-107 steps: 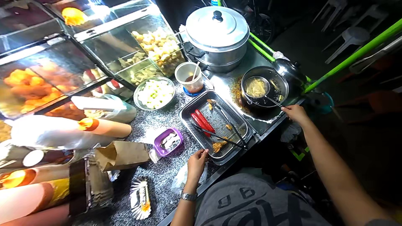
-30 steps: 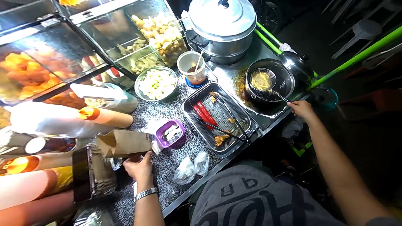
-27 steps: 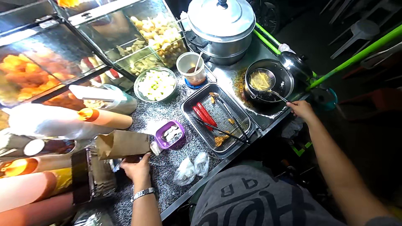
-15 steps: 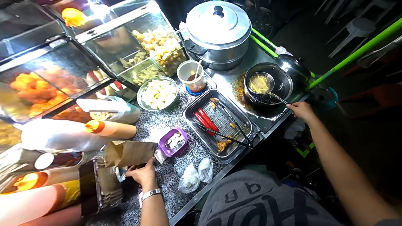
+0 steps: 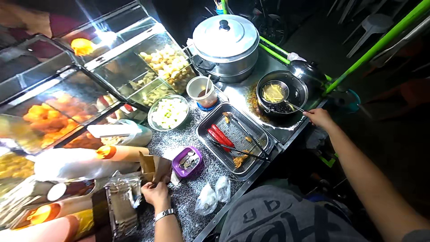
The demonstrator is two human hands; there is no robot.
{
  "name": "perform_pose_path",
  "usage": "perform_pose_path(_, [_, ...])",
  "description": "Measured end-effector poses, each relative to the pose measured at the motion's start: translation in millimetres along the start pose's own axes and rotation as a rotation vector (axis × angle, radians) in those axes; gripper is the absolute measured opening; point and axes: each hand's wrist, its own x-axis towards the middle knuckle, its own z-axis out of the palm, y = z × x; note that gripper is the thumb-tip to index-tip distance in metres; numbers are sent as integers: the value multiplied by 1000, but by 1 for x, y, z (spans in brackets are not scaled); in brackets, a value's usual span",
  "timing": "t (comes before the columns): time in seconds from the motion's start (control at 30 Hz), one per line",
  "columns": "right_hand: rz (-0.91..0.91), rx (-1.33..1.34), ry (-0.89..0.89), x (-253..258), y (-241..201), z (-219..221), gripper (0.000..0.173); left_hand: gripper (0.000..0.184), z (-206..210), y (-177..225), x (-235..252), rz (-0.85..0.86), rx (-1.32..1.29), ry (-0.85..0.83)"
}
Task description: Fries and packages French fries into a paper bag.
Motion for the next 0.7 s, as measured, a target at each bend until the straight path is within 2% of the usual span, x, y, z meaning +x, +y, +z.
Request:
perform_pose_path(0.27, [-13, 16, -11, 1, 1, 1, 45, 49, -20, -3, -16, -34, -563, 58])
perform_pose_path(0.37, [-11, 4, -19, 3, 2, 0, 46, 45, -37, -4, -21, -76, -882, -6])
perform_pose_path(0.43, [-4, 6, -17, 4, 2, 0, 46, 30, -46, 4, -24, -98, -1088, 52])
perform_pose_path(0.47, [1, 22, -18, 3, 3, 0, 46, 36, -51, 6, -23, -66, -1183, 41])
perform_pose_path(0.53, [6, 73, -9, -3, 3, -1, 43, 46, -59, 13, -26, 30, -1358, -36])
perform_pose_path(0.57, [2, 97, 6, -8, 4, 0, 42, 56, -62, 8, -26, 61, -1475, -140])
perform_pose_path(0.6, [-13, 118, 28, -14, 6, 2, 41, 67, -63, 6, -26, 40, -1619, -248])
perform_pose_path(0.63, [-42, 136, 61, -20, 9, 6, 40, 69, -61, 7, -30, -21, -1718, -332])
perform_pose_path(0.7, [-70, 143, 103, -31, 13, 15, 40, 62, -54, 16, -46, -183, -1807, -467])
